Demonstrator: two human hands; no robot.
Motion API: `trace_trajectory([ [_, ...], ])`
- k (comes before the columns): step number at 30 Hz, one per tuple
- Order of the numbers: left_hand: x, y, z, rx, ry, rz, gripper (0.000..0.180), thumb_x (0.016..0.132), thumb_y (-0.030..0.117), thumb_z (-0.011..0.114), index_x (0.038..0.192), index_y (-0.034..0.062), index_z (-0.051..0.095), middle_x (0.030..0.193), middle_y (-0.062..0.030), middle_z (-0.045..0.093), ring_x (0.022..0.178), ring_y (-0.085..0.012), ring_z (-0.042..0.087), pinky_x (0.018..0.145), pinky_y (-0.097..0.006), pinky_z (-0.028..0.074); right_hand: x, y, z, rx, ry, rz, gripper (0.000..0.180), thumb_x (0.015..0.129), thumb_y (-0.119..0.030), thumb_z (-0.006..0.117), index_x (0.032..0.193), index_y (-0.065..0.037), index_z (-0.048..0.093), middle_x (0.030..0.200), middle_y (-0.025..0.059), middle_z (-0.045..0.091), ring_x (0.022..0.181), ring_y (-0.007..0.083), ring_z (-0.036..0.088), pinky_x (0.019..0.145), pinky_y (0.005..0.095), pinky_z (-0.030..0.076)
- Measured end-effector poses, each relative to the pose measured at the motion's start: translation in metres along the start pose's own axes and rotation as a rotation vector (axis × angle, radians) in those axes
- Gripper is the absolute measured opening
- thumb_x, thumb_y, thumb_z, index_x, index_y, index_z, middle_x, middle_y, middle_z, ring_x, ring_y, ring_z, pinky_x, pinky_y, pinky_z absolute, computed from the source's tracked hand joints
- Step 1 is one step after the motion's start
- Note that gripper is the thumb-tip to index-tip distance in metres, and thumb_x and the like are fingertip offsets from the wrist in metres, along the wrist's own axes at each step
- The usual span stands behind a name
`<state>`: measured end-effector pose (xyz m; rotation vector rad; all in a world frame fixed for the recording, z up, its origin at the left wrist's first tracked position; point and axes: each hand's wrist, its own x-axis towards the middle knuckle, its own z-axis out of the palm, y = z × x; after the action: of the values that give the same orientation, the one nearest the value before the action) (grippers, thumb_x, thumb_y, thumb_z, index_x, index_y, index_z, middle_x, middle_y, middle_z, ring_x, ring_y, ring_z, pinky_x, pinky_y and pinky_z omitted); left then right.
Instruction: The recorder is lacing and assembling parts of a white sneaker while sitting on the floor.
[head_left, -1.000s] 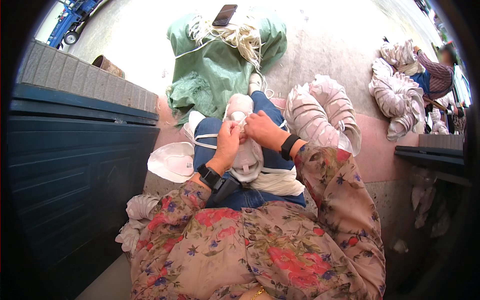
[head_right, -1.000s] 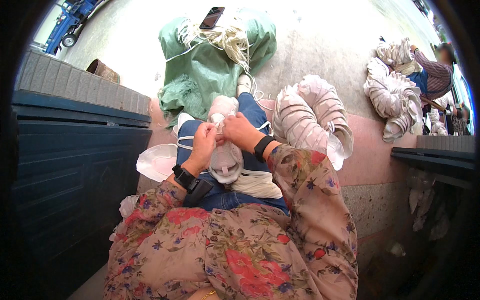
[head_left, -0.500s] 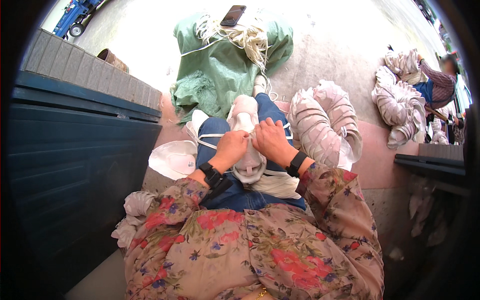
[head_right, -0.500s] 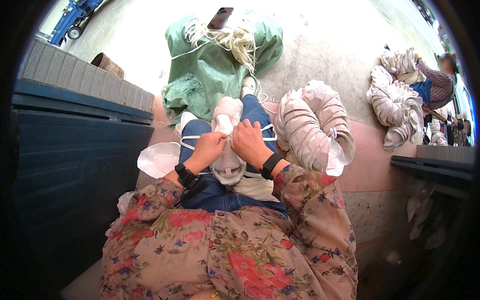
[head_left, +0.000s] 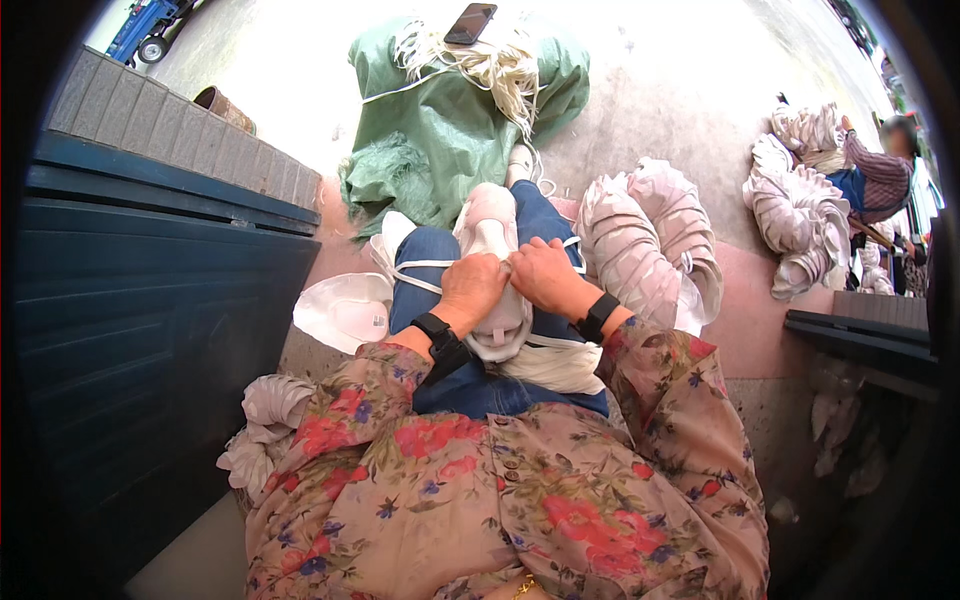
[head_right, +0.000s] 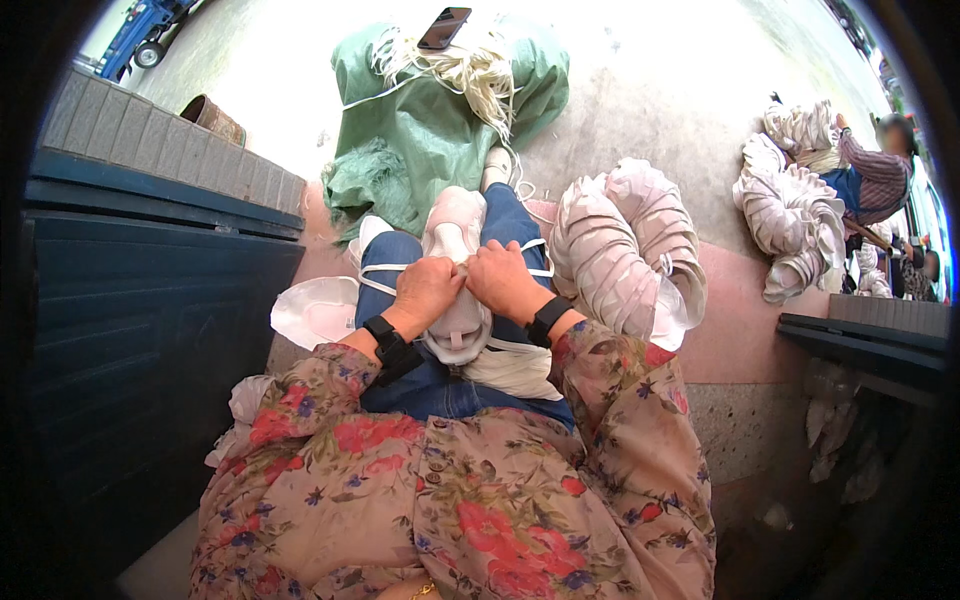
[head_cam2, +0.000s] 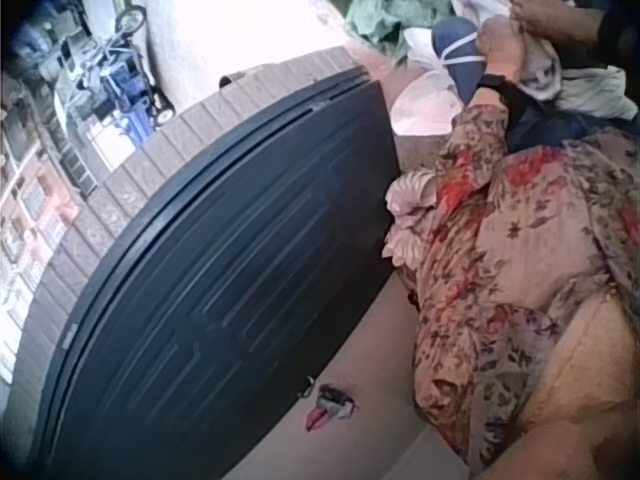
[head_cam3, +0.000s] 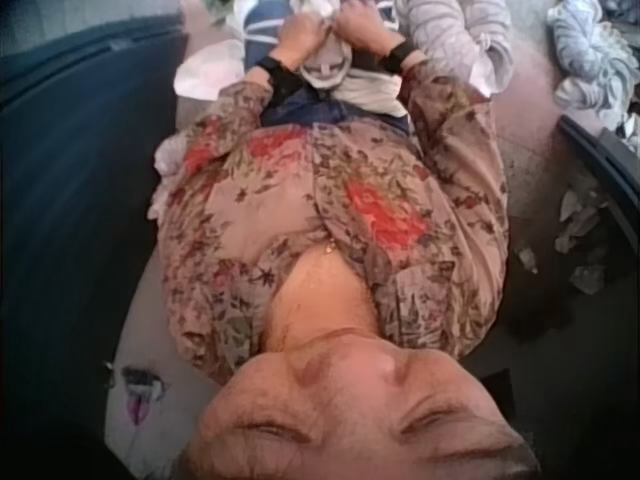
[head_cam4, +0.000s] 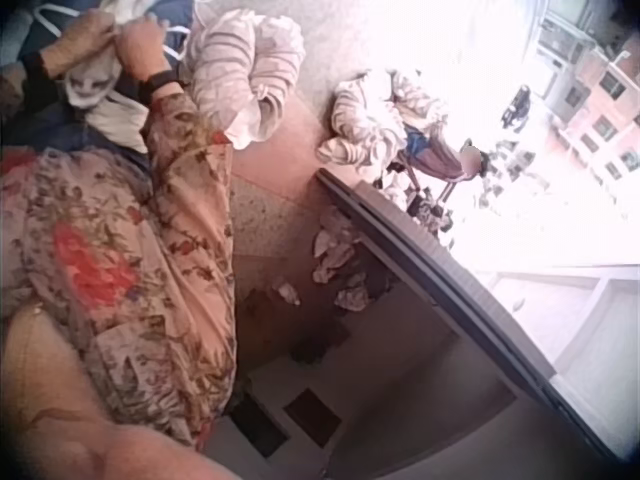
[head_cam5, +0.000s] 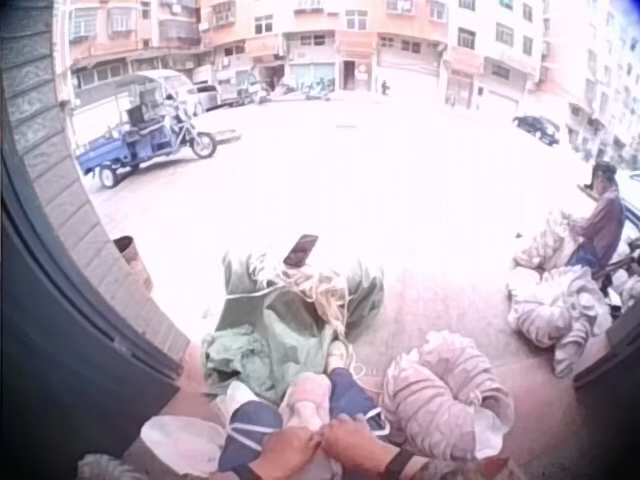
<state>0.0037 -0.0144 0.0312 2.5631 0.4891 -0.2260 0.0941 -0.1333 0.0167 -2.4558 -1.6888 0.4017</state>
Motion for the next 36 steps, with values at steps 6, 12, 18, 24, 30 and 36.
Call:
trace_trajectory([
  [6,-0.003,-0.004,0.018,0.099,0.156,0.155,0.018,0.078,0.020,0.051,0.076,0.0022,0.055,0.069,-0.0165,0.059,0.063,-0.0311,0.060,0.055,-0.037,0.049,0.001,0.002,0.009,0.275,0.110,0.004,0.015,0.075,-0.018,0.049,0.084,-0.008,0.057,0.081,0.0075,0.056,0.082,0.0253,0.051,0.068,0.0404,0.037],
  [12,-0.018,-0.003,-0.002,0.160,0.053,0.230,0.012,0.077,0.012,0.046,0.076,0.0024,0.054,0.073,-0.0154,0.059,0.066,-0.0296,0.061,0.057,-0.038,0.049,-0.012,-0.012,0.012,0.211,0.258,0.031,0.014,0.074,-0.015,0.053,0.087,-0.010,0.058,0.085,0.0069,0.055,0.085,0.0245,0.050,0.070,0.0389,0.037],
  [18,-0.045,-0.052,-0.044,-0.353,-0.078,0.247,0.016,0.079,0.012,0.046,0.079,-0.0010,0.055,0.074,-0.0097,0.059,0.058,-0.0250,0.058,0.053,-0.039,0.044,-0.019,-0.055,-0.011,0.263,0.305,-0.326,0.014,0.068,-0.016,0.057,0.081,-0.010,0.057,0.078,0.0075,0.056,0.079,0.0259,0.054,0.067,0.0376,0.042],
  [24,-0.038,-0.065,-0.065,-0.966,-0.200,-0.266,0.038,0.081,0.012,0.049,0.116,-0.0021,0.043,0.076,-0.0073,0.059,0.057,-0.0106,0.054,0.048,-0.022,0.040,-0.001,-0.090,-0.016,0.570,0.077,-0.272,0.012,0.072,-0.016,0.056,0.078,-0.006,0.052,0.066,0.0135,0.056,0.067,0.0318,0.058,0.060,0.0414,0.045],
  [30,-0.025,-0.057,-0.037,-0.885,-0.210,-0.353,0.021,0.081,0.013,0.050,0.093,-0.0034,0.058,0.072,-0.0044,0.058,0.052,-0.0085,0.053,0.041,-0.021,0.038,0.034,-0.017,0.003,0.401,0.054,0.017,0.027,0.079,-0.028,0.054,0.085,-0.002,0.047,0.071,0.0173,0.058,0.072,0.0352,0.057,0.061,0.0417,0.044],
  [36,-0.005,-0.062,-0.014,-0.372,0.119,-0.014,0.020,0.076,0.018,0.050,0.079,0.0017,0.062,0.074,-0.0214,0.059,0.070,-0.0364,0.057,0.064,-0.043,0.046,0.034,-0.018,0.011,0.432,0.122,0.126,0.025,0.082,-0.026,0.050,0.081,-0.001,0.046,0.072,0.0200,0.057,0.072,0.0375,0.056,0.062,0.0447,0.043],
])
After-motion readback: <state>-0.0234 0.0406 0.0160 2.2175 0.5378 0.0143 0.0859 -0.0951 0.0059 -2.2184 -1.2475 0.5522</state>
